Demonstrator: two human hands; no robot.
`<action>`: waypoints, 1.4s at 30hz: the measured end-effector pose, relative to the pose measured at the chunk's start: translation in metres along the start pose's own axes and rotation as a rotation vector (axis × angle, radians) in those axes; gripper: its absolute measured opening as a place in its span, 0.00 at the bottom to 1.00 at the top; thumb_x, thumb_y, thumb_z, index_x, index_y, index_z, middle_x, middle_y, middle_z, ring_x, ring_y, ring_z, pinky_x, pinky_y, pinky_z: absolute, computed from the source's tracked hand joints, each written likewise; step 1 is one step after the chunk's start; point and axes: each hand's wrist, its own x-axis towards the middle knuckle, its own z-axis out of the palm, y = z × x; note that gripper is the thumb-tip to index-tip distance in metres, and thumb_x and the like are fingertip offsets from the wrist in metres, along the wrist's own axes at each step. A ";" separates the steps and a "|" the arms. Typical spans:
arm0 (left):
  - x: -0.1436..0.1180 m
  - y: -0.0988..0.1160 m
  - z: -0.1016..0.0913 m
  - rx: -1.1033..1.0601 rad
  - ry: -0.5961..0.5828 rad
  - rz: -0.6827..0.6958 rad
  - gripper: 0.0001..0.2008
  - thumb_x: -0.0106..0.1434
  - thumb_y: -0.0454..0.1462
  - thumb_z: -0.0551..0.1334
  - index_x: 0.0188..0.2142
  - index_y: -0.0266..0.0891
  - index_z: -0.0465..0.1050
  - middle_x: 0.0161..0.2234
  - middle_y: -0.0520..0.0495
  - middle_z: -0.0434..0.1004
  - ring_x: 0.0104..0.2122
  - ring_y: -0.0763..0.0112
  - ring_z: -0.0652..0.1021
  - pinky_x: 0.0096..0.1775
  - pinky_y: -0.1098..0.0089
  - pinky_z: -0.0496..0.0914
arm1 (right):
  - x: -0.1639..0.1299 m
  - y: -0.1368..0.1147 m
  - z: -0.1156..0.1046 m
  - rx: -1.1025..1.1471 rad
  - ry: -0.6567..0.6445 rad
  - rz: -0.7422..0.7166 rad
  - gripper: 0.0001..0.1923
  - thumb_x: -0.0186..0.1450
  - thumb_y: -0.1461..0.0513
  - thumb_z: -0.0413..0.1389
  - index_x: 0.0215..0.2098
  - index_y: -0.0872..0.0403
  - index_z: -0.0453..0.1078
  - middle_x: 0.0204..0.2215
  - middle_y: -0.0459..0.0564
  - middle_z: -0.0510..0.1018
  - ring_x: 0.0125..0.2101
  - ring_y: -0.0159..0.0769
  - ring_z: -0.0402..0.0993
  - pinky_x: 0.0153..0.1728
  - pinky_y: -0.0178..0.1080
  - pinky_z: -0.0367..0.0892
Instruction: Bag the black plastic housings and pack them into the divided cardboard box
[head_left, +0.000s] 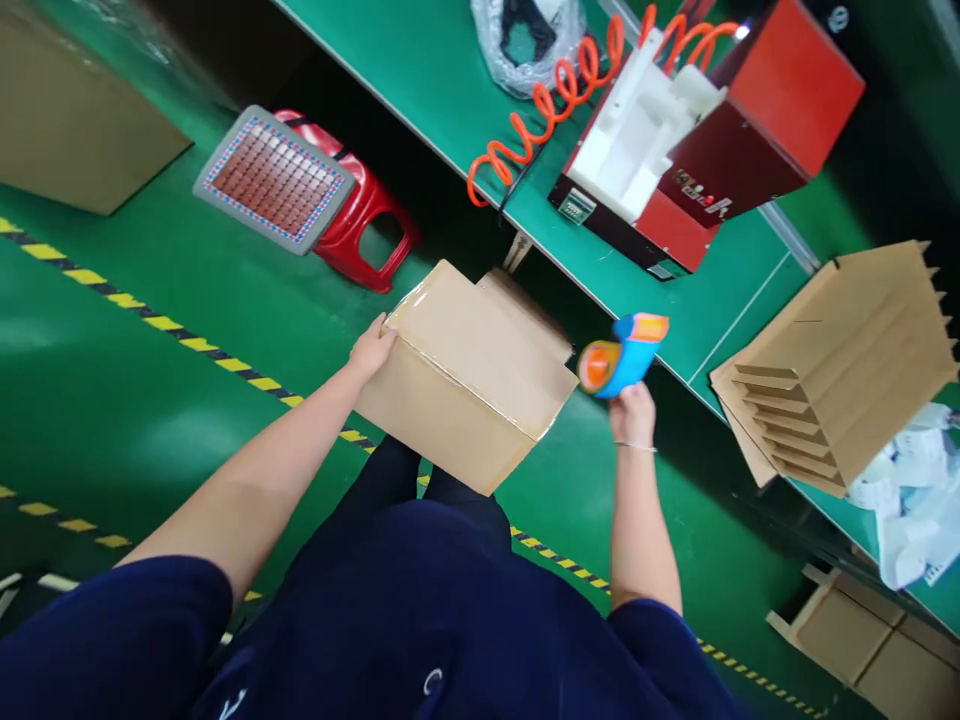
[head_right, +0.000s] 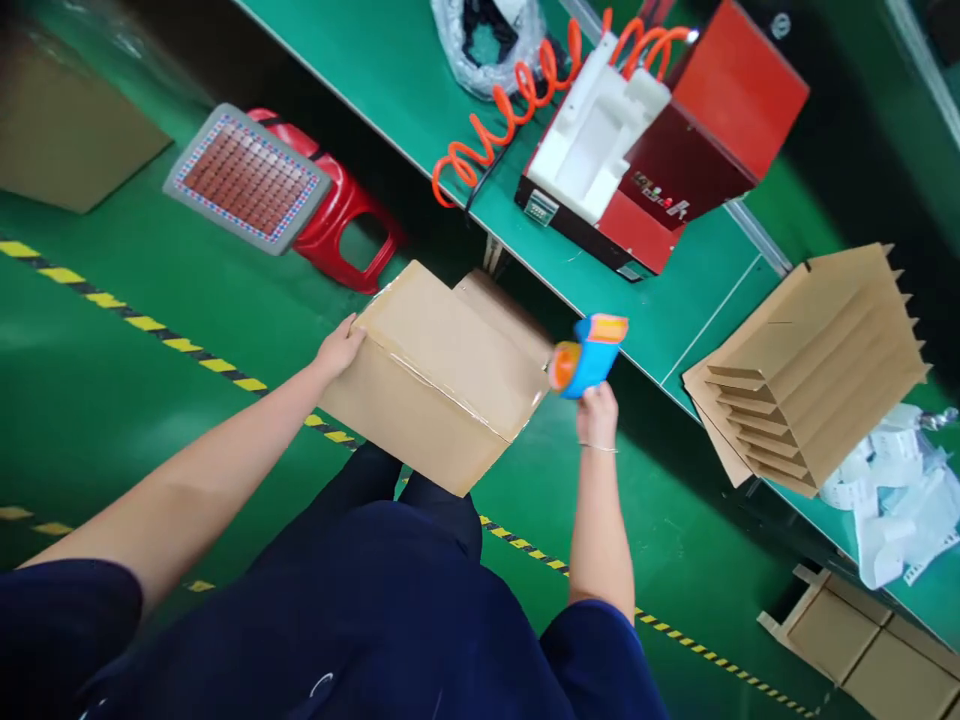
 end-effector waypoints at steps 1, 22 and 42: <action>-0.006 -0.001 -0.006 -0.015 0.004 0.010 0.31 0.68 0.43 0.59 0.67 0.33 0.63 0.66 0.37 0.66 0.66 0.50 0.67 0.66 0.53 0.58 | -0.023 0.011 0.022 0.023 -0.102 0.042 0.19 0.60 0.45 0.58 0.34 0.51 0.68 0.33 0.54 0.78 0.39 0.45 0.78 0.42 0.47 0.75; 0.001 0.013 -0.007 0.224 -0.058 0.370 0.33 0.69 0.41 0.49 0.73 0.38 0.50 0.74 0.43 0.43 0.73 0.53 0.47 0.70 0.45 0.42 | -0.061 0.011 0.117 -0.266 -0.495 -0.048 0.49 0.63 0.46 0.50 0.75 0.54 0.39 0.73 0.56 0.48 0.71 0.49 0.47 0.68 0.54 0.51; -0.038 0.015 0.014 -0.616 -0.615 -0.010 0.14 0.55 0.43 0.70 0.24 0.35 0.73 0.23 0.46 0.77 0.27 0.66 0.78 0.35 0.64 0.74 | -0.100 0.009 0.189 -0.868 -0.884 -0.514 0.48 0.62 0.59 0.63 0.75 0.51 0.46 0.44 0.57 0.69 0.42 0.49 0.72 0.45 0.50 0.73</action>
